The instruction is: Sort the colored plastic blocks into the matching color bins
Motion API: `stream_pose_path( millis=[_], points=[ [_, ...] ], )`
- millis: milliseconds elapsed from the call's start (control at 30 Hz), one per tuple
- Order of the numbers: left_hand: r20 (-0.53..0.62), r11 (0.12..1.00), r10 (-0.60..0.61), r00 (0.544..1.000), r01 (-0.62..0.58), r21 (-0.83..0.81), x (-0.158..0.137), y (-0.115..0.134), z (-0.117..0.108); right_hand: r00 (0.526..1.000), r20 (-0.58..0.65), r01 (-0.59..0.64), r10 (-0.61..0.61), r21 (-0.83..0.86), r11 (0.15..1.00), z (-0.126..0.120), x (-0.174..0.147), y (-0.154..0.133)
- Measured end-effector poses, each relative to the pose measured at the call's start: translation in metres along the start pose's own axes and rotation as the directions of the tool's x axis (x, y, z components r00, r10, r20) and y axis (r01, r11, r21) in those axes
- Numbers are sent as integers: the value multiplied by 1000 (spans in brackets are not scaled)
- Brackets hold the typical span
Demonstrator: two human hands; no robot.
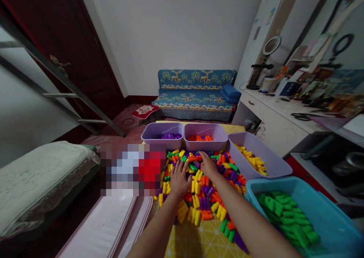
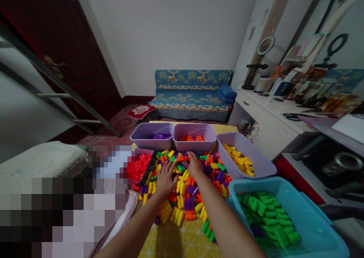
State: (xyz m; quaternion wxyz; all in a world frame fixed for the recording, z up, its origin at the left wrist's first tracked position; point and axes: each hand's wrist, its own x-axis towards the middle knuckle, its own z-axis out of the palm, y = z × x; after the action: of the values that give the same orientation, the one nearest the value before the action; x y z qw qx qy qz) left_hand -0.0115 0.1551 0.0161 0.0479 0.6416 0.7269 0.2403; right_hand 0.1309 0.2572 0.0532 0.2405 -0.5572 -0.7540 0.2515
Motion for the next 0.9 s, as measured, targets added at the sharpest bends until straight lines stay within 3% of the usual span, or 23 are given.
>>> stream_pose_path(
  millis=[200, 433, 567, 900],
  points=[
    [-15, 1000, 6, 1000, -6, -2, 0, -1, 1, 997, 58, -37, 56, -281, 959, -4, 2, -10],
    [-26, 1000, 19, 999, -19, -17, -1, -1, 1, 999, 40, -4, 24, -449, 893, -11, -6, -14],
    [-38, 999, 20, 999, -21, -30, -1, -1, 1, 997, 72, 2, 34, -454, 891, -8, -12, -12],
    [-23, 999, 23, 999, -23, -35, 0, 0, -1, 998, -4, -55, 58, -385, 921, -10, -15, -8]
  ],
)
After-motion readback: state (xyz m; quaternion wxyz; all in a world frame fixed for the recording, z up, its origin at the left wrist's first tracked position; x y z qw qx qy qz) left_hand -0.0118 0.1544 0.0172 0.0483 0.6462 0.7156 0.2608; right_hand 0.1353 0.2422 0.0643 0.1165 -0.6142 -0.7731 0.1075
